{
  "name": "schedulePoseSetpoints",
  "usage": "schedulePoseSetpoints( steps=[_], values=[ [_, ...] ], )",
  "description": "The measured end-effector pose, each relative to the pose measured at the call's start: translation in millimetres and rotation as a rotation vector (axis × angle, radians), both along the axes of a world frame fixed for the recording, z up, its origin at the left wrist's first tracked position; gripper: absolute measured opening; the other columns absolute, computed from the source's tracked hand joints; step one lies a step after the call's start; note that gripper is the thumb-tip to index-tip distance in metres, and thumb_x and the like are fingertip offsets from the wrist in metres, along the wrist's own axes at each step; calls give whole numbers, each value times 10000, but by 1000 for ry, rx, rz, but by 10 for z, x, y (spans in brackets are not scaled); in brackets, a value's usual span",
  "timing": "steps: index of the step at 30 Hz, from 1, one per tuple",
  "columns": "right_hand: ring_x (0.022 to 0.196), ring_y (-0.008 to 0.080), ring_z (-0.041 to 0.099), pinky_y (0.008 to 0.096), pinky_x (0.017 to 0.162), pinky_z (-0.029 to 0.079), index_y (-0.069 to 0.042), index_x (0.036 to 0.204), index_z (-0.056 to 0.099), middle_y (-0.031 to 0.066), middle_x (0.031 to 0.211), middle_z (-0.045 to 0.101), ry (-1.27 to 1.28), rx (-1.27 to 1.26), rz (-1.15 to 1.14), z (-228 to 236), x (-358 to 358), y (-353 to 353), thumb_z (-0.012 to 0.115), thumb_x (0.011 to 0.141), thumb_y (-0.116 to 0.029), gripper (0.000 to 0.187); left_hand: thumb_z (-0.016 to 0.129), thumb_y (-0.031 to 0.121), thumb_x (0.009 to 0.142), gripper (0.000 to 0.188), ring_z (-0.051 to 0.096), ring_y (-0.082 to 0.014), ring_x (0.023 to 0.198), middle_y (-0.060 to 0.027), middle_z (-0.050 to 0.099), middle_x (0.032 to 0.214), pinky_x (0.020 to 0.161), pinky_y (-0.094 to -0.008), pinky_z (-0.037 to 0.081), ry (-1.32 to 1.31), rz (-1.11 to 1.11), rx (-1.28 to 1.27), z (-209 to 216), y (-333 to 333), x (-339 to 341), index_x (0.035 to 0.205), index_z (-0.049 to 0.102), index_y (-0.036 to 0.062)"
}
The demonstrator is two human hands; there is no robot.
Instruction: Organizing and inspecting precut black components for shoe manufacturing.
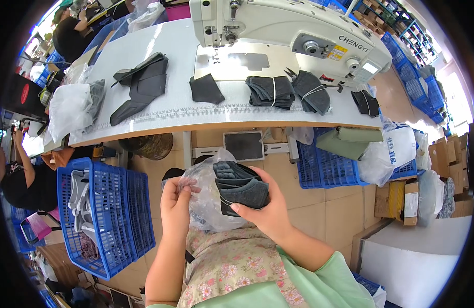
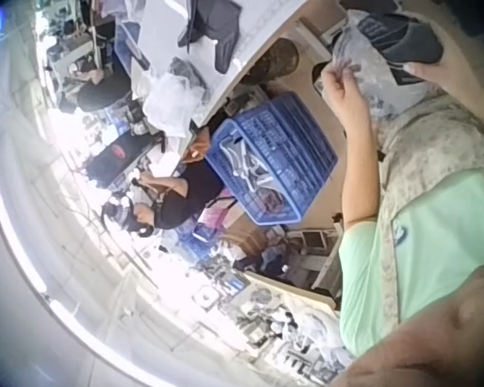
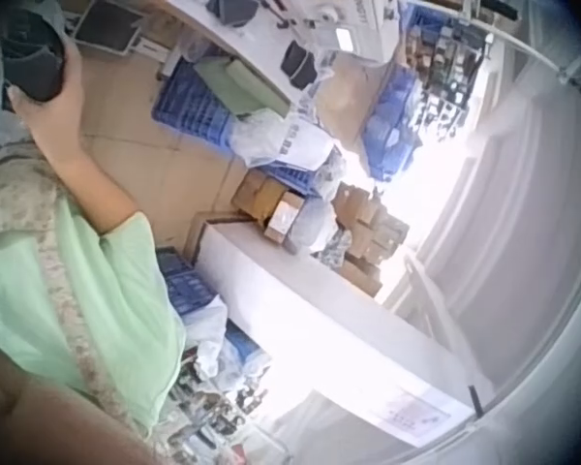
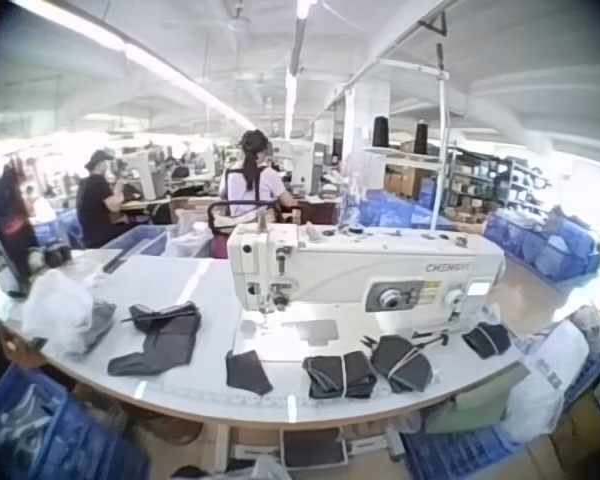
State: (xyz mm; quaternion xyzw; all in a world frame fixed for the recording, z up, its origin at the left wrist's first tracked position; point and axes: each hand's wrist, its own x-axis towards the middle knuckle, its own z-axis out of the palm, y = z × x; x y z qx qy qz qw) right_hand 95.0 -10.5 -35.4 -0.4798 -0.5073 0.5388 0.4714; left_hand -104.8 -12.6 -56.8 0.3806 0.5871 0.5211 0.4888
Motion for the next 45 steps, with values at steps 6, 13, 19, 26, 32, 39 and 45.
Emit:
schedulePoseSetpoints(
  steps=[6,13,19,26,32,39,45],
  values=[
    [1059,167,541,299,912,431,16,1290,399,120,1158,554,-19,68,8,106,15,14,777,692,-103,717,455,-12,885,124,595,-126,836,-54,618,947,726,-247,425,-30,40,-20,3,-10,15,947,559,15],
    [1074,149,521,297,926,427,30,1289,373,109,1179,531,268,-133,-1,168,78,74,781,692,-69,729,398,-134,726,248,602,-168,811,-103,633,909,742,-272,458,183,242,372,-70,-89,-90,815,607,-34],
    [1076,141,517,296,923,431,29,1276,375,98,1173,532,367,-100,48,159,109,263,796,673,-53,740,432,-63,763,287,581,-142,628,-119,648,876,577,-259,454,52,-591,-67,241,-262,-183,964,631,-16],
    [1076,164,529,310,916,436,10,1269,381,96,1165,542,97,34,196,182,44,409,801,632,4,763,339,426,966,541,586,-177,645,-126,637,854,638,-264,432,-345,-615,-230,164,-79,-3,978,601,-47],
    [1051,163,543,312,910,443,10,1241,414,104,1161,549,165,-60,165,180,-72,445,800,639,-11,716,417,416,942,482,579,-226,695,-164,603,828,696,-327,455,-350,-514,-255,22,-53,-71,883,563,-39],
    [999,124,547,288,881,450,-1,1176,473,63,1087,582,272,-234,232,108,-142,450,785,710,-107,571,660,345,818,602,519,-221,1076,-160,511,1176,935,-359,396,-275,-292,-30,-13,8,-68,1216,428,-41],
    [998,127,543,292,886,444,2,1181,465,59,1084,575,297,-266,279,33,-217,445,774,735,-164,568,714,212,779,705,479,-183,1123,-122,494,1237,951,-329,393,-431,-407,-175,176,29,-7,1322,354,-57]
  ],
)
